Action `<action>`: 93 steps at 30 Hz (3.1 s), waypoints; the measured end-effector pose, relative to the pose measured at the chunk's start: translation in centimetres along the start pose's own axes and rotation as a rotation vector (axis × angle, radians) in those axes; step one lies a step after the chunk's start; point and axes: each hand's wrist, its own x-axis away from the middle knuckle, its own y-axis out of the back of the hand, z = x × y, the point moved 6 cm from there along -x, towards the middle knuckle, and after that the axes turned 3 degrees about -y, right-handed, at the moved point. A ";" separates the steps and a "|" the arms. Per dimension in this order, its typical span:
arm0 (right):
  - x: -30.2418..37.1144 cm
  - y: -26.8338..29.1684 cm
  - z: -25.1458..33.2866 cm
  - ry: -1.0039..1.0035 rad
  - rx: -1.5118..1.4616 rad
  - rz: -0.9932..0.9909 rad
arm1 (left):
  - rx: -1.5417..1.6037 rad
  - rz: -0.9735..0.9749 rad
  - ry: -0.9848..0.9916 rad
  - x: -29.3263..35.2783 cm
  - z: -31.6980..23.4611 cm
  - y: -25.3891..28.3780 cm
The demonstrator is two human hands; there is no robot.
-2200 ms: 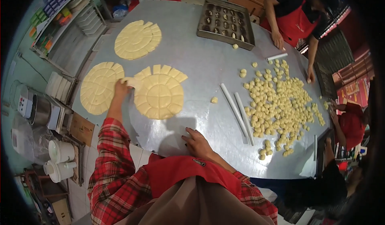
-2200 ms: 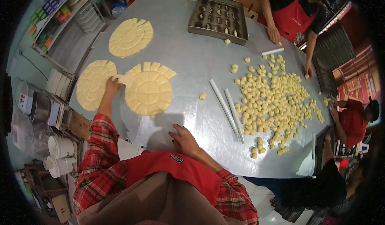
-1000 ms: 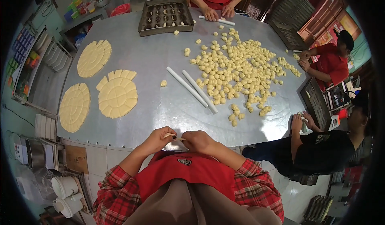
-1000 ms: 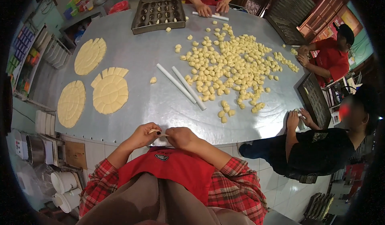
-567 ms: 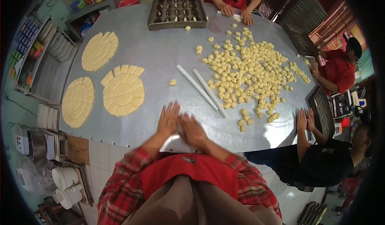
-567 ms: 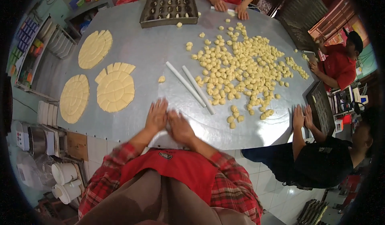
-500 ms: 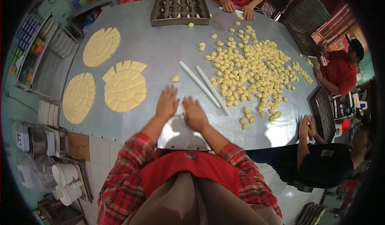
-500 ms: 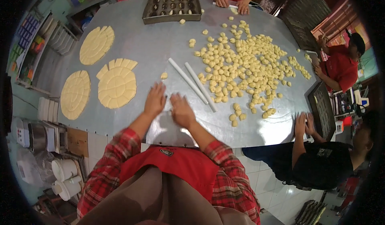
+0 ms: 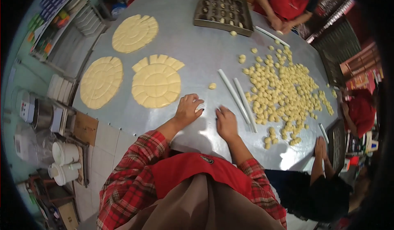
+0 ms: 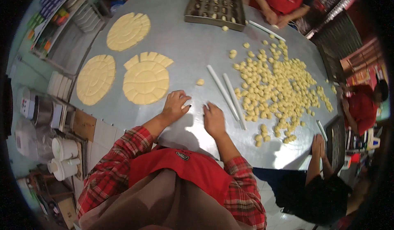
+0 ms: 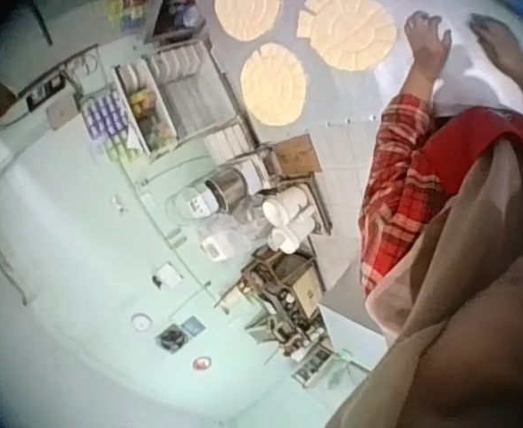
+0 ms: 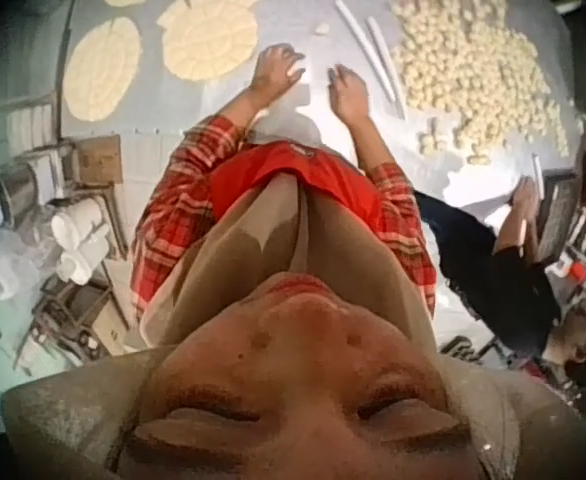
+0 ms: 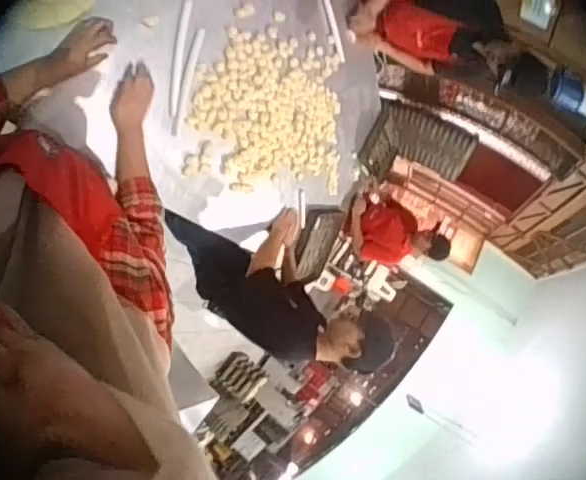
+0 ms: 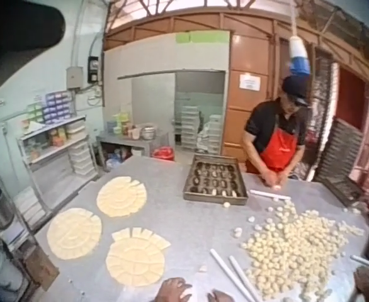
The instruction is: The person is shaping and portioning dough at a production table in a bakery or food production environment.
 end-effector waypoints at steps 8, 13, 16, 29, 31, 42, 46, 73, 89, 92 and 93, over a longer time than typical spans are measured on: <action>-3.5 1.1 2.4 -0.370 -0.676 0.026 | 1.241 -0.020 0.463 -1.4 2.2 -1.6; -11.4 5.5 -5.9 -0.437 -0.443 -0.146 | 0.610 -0.138 0.236 -5.9 10.2 7.8; -14.3 11.4 -4.6 -0.119 0.199 -0.344 | 0.236 -0.479 0.353 -2.7 24.5 15.3; -4.3 0.8 7.4 -0.100 -0.287 0.084 | -0.070 -0.518 0.811 6.5 38.4 23.0; -2.5 0.2 7.1 -0.133 -0.369 0.179 | 0.044 -0.553 0.713 6.7 37.9 26.1; -2.4 7.8 14.4 0.315 -0.223 0.061 | 0.783 0.635 0.355 3.3 -3.6 7.3; 1.2 7.9 12.9 0.288 -0.083 0.104 | 0.615 0.698 0.353 4.3 -6.3 5.0; 5.4 1.0 -1.3 -0.010 0.074 0.179 | -0.313 0.043 0.215 4.1 2.5 -1.6; 7.4 0.4 1.0 0.078 -0.076 0.151 | 0.259 -0.049 0.198 8.0 4.8 2.3; 3.3 0.6 2.1 -0.381 -0.538 -0.016 | 1.025 -0.070 0.632 7.0 3.7 -3.2; 0.5 1.0 3.9 -0.329 -0.466 0.023 | 1.330 -0.050 0.772 5.7 2.4 -4.3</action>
